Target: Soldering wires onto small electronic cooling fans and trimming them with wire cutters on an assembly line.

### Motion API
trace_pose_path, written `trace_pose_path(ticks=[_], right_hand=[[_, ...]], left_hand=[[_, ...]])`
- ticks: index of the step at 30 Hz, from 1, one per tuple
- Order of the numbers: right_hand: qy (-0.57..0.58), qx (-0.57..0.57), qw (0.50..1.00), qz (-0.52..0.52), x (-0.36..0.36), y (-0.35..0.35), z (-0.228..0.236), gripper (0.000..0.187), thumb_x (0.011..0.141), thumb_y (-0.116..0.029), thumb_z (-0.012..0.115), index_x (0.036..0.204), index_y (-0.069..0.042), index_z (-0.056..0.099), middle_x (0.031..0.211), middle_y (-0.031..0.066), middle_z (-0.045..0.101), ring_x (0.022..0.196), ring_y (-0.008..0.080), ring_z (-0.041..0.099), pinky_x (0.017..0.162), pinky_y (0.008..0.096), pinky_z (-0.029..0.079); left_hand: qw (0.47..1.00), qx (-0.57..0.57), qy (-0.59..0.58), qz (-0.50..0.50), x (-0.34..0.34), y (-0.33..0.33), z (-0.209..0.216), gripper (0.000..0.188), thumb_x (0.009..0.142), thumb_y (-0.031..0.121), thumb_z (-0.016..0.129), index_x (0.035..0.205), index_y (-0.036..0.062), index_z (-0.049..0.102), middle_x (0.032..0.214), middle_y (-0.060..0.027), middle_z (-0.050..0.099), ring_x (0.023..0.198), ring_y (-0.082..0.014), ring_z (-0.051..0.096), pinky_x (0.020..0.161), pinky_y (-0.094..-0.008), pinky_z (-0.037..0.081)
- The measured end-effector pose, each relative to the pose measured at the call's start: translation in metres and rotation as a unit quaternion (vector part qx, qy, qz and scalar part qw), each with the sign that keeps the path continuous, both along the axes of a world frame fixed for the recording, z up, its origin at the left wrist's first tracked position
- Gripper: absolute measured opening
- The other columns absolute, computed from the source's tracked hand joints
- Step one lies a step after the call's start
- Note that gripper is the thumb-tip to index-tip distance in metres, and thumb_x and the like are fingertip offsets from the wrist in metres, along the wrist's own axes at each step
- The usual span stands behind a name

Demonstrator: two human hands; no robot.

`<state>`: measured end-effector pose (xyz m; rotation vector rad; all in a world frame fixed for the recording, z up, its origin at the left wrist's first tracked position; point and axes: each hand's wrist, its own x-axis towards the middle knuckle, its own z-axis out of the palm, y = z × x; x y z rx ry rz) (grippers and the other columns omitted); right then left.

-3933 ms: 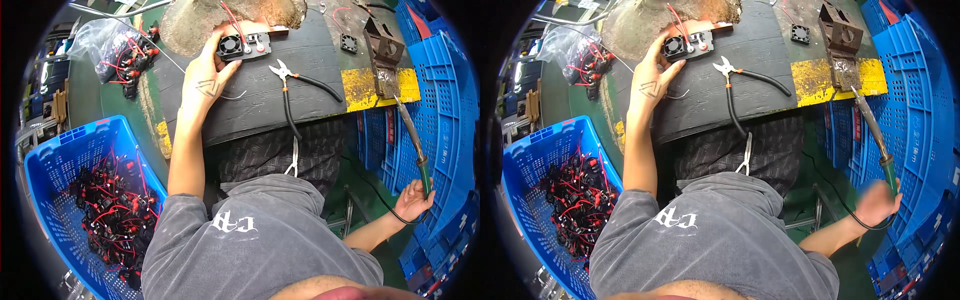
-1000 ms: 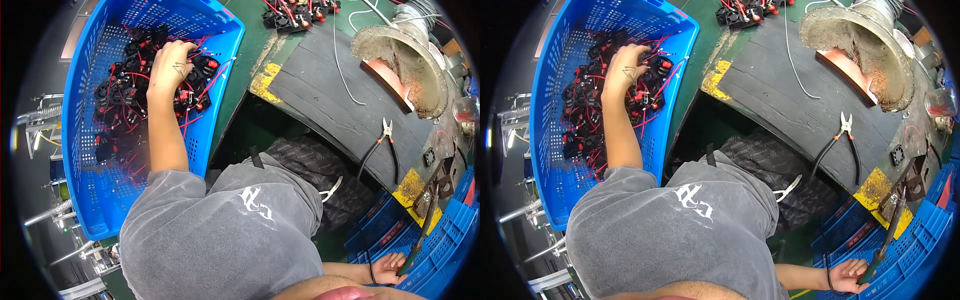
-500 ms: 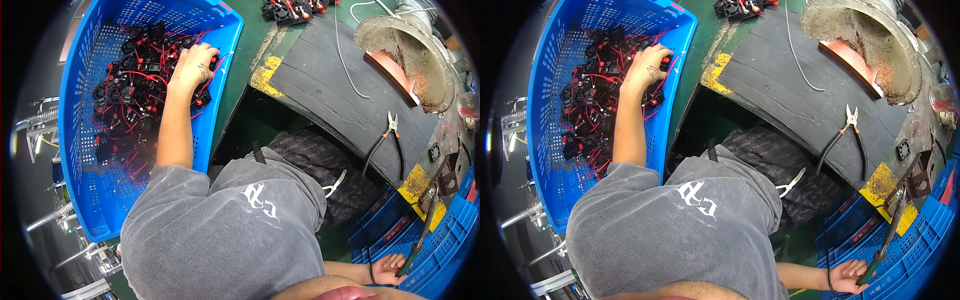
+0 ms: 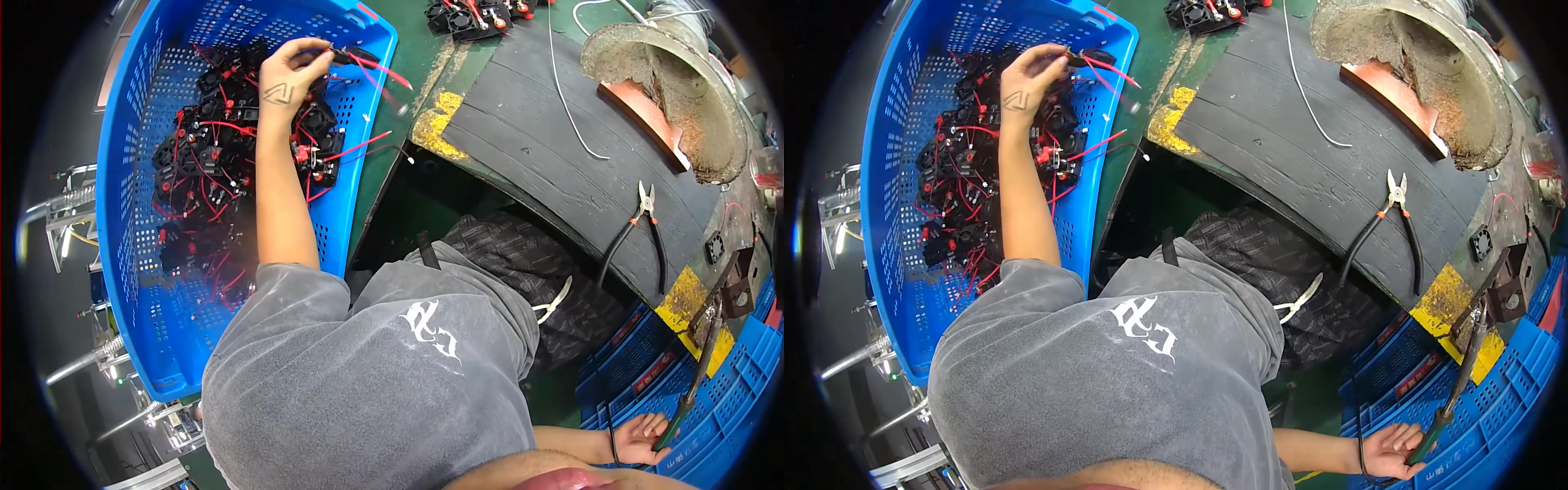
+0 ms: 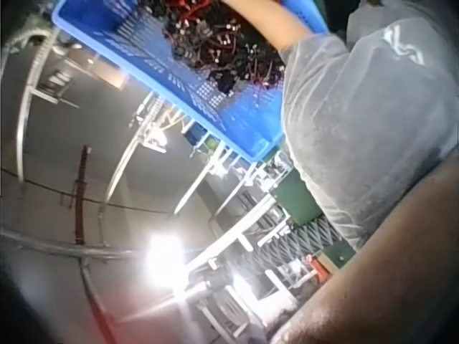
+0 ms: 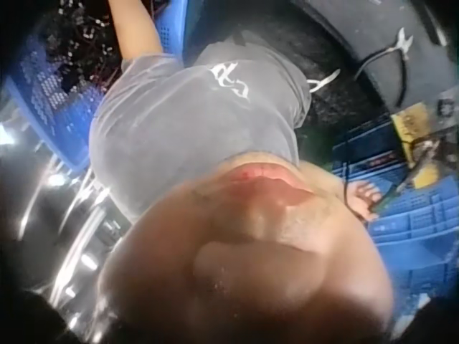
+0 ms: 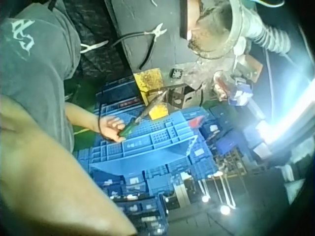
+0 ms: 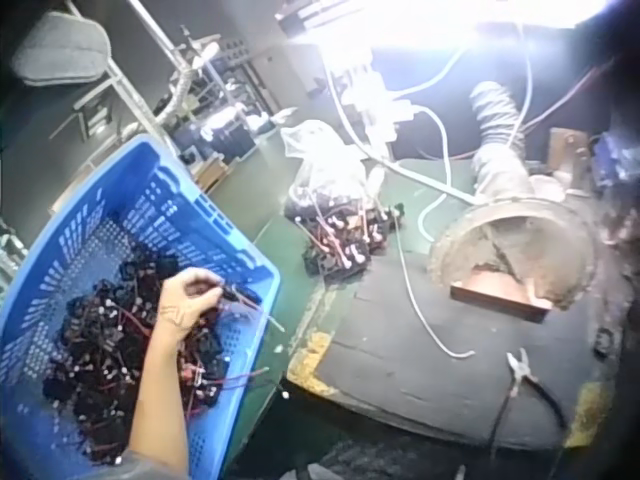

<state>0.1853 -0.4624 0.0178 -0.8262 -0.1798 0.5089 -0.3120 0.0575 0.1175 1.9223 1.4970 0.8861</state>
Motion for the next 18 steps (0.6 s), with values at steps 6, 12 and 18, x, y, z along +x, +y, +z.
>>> trace_pose_path(ticks=[6, 12, 18], right_hand=[[0.011, -0.014, 0.999, -0.033, 0.001, -0.009, -0.002, 0.042, 0.090, -0.041, 0.058, 0.079, -0.003, 0.044, 0.067, 0.0039, 0.035, 0.048, 0.0091, 0.029, 0.042, 0.0212, 0.024], [-0.006, -0.044, 0.997, -0.068, -0.003, -0.005, 0.001, 0.039, 0.092, -0.040, 0.056, 0.088, -0.002, 0.049, 0.067, 0.0021, 0.035, 0.049, 0.0092, 0.029, 0.042, 0.0209, 0.024], [-0.033, -0.007, 0.999, 0.010, 0.007, -0.005, -0.004, 0.041, 0.093, -0.042, 0.055, 0.090, -0.002, 0.052, 0.066, 0.0020, 0.036, 0.049, 0.0087, 0.030, 0.042, 0.0205, 0.024]], left_hand=[[0.998, -0.020, -0.012, -0.066, 0.005, 0.010, -0.019, 0.020, 0.085, 0.003, 0.070, 0.104, -0.0017, 0.070, 0.097, -0.0084, 0.071, 0.086, -0.0141, 0.067, 0.078, -0.0264, 0.055], [0.986, -0.011, 0.139, -0.090, 0.000, 0.012, -0.024, 0.034, 0.073, -0.002, 0.065, 0.107, 0.0029, 0.069, 0.110, -0.0103, 0.063, 0.099, -0.0203, 0.065, 0.086, -0.0306, 0.054], [0.980, -0.037, 0.182, -0.077, -0.002, 0.006, -0.026, 0.046, 0.076, -0.003, 0.062, 0.121, 0.0028, 0.063, 0.121, -0.0119, 0.057, 0.108, -0.0225, 0.062, 0.093, -0.0336, 0.052]])
